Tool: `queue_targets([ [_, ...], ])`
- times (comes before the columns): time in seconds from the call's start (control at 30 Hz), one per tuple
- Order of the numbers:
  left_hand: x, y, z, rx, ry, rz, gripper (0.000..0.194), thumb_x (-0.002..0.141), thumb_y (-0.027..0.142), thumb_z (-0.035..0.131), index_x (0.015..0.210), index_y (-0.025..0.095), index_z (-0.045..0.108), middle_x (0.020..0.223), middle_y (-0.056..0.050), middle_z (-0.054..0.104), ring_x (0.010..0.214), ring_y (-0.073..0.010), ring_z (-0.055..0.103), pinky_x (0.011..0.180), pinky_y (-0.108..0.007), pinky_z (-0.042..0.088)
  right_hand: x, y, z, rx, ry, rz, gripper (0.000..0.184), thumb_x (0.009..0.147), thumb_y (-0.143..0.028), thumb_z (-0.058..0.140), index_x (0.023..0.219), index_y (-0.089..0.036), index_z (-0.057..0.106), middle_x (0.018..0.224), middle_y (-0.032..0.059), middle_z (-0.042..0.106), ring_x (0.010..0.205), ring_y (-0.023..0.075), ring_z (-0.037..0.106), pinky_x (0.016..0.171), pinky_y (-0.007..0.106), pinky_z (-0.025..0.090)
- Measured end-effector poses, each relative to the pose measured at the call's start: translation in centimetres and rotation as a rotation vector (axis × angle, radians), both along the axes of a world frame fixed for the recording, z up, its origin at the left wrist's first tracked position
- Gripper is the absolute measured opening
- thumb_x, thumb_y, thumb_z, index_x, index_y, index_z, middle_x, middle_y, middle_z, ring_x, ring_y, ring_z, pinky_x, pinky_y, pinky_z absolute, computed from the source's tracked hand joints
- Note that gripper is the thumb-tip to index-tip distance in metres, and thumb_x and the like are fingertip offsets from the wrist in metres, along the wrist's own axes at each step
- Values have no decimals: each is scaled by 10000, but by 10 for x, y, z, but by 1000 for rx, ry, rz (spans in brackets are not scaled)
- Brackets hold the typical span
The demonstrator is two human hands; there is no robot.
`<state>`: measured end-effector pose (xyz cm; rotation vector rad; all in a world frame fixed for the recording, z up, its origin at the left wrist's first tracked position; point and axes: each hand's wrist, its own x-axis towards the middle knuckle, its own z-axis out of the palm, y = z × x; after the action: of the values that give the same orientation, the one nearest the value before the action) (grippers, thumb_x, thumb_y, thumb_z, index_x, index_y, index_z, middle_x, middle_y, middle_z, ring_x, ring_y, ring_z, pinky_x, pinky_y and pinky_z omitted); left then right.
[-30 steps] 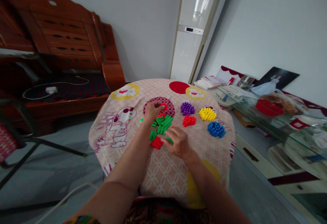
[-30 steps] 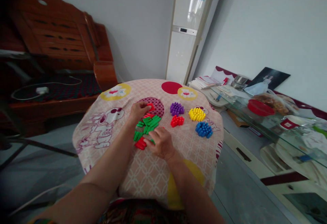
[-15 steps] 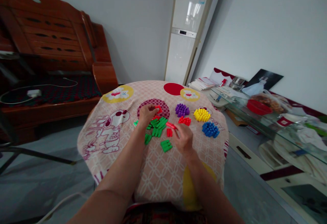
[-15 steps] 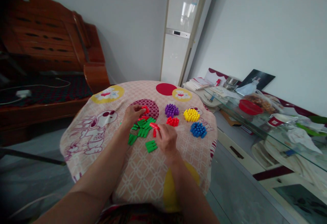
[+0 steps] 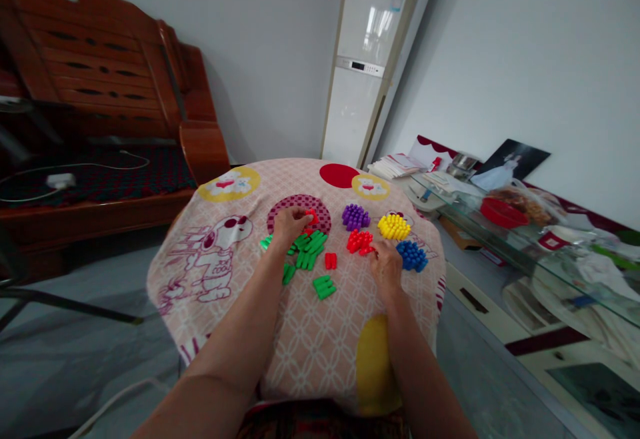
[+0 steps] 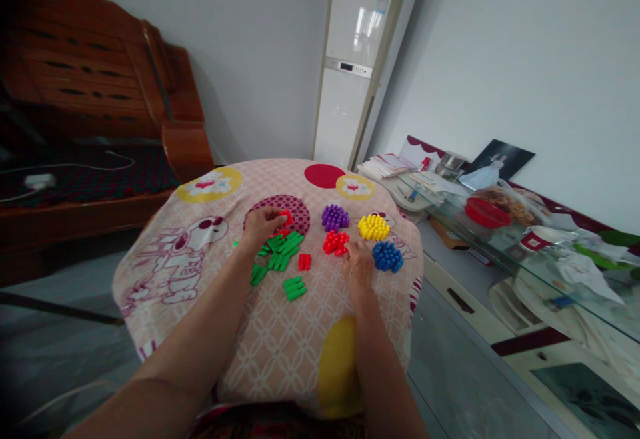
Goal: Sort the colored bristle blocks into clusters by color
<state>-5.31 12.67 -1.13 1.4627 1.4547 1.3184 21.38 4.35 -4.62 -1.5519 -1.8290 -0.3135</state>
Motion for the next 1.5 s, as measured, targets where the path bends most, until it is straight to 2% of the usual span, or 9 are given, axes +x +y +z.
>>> queue_targets([
  [0.1, 3, -3, 4, 24, 35, -37, 256, 675, 363, 654, 800, 146, 704, 647, -13, 678, 560, -139, 581, 501, -215, 408, -1, 5, -1, -5, 18, 17, 269, 826, -121, 447, 871, -164, 709, 863, 82, 656, 799, 195, 547, 729, 285, 424],
  [0.3, 21, -11, 9, 92, 142, -141, 238, 699, 324, 640, 824, 137, 717, 701, -26, 703, 632, -147, 610, 554, -215, 426, -2, 10, -3, 72, 187, 64, 376, 839, -136, 401, 1053, -136, 709, 938, 109, 706, 836, 214, 595, 778, 333, 470],
  [0.57, 54, -29, 11, 149, 189, -326, 189, 741, 269, 620, 843, 142, 718, 700, -17, 692, 656, -141, 616, 600, -221, 449, -3, 2, -3, 216, 336, -29, 286, 887, -247, 452, 896, -140, 717, 817, 103, 718, 751, 201, 639, 722, 316, 501],
  [0.87, 77, -46, 17, 195, 170, -587, 235, 745, 162, 638, 964, 161, 724, 814, -25, 738, 751, -148, 671, 709, -234, 505, -28, -8, 8, 180, 351, 243, 312, 952, -315, 463, 1074, -152, 698, 995, 129, 740, 872, 206, 694, 748, 316, 548],
  [1.03, 81, -49, 16, 210, 183, -593, 277, 759, 158, 647, 1027, 163, 716, 838, -34, 745, 776, -152, 678, 717, -235, 509, -28, -8, 8, 122, 450, 244, 245, 901, -304, 523, 976, -163, 709, 878, 92, 743, 745, 186, 686, 675, 295, 546],
  [1.17, 73, -42, 15, 238, 200, -473, 277, 805, 178, 603, 1056, 154, 715, 828, -42, 740, 763, -155, 675, 709, -241, 506, -11, -3, 4, 230, 584, -22, 283, 875, -372, 538, 893, -145, 705, 807, 97, 730, 688, 191, 661, 648, 298, 527],
  [1.27, 64, -35, 12, 221, 331, -354, 255, 793, 158, 595, 1011, 148, 728, 792, -40, 732, 725, -156, 664, 690, -242, 494, 4, 6, 2, 254, 564, -170, 319, 871, -400, 513, 834, -144, 698, 771, 110, 720, 691, 207, 648, 676, 320, 514],
  [1.37, 56, -31, 12, 211, 519, -285, 210, 786, 156, 607, 945, 152, 743, 820, -57, 745, 731, -164, 663, 702, -249, 483, 11, 14, -1, 194, 479, -203, 351, 879, -416, 485, 813, -144, 697, 769, 121, 718, 708, 218, 637, 685, 327, 489],
  [1.5, 52, -32, 14, 197, 704, -347, 178, 797, 173, 611, 894, 152, 758, 849, -79, 759, 749, -179, 670, 692, -254, 462, 9, 20, -4, 117, 410, -165, 389, 901, -417, 450, 835, -132, 706, 796, 131, 723, 717, 221, 628, 686, 325, 459],
])
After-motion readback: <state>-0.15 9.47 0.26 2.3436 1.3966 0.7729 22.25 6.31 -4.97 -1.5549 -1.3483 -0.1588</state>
